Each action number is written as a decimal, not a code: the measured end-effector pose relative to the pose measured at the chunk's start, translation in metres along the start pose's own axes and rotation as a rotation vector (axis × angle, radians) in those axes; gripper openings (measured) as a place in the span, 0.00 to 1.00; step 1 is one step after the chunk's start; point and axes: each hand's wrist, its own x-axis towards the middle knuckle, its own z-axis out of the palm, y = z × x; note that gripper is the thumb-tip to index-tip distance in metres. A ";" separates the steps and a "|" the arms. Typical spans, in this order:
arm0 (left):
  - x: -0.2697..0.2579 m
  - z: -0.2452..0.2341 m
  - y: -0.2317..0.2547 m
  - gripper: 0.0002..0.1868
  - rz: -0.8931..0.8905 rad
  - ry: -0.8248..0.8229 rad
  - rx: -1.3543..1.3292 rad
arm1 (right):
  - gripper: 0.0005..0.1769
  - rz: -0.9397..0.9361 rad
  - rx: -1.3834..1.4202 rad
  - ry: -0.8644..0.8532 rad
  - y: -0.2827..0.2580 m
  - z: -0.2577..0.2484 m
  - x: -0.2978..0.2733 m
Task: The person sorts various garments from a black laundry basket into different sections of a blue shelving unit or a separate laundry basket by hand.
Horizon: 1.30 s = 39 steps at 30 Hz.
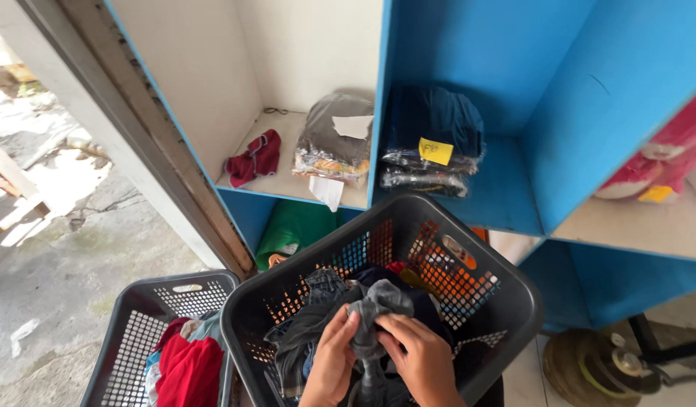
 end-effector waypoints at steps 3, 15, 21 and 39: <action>-0.004 0.004 0.013 0.14 0.005 -0.073 0.075 | 0.17 -0.091 0.045 -0.032 0.006 -0.004 0.005; -0.009 0.013 0.025 0.41 0.214 -0.335 1.092 | 0.16 0.560 0.988 0.000 0.074 -0.005 -0.018; 0.002 0.005 0.008 0.15 0.344 -0.056 1.464 | 0.24 0.392 1.517 0.448 0.144 -0.101 -0.019; -0.013 0.062 -0.009 0.13 0.258 0.051 1.041 | 0.08 0.412 0.560 0.249 0.042 -0.037 -0.030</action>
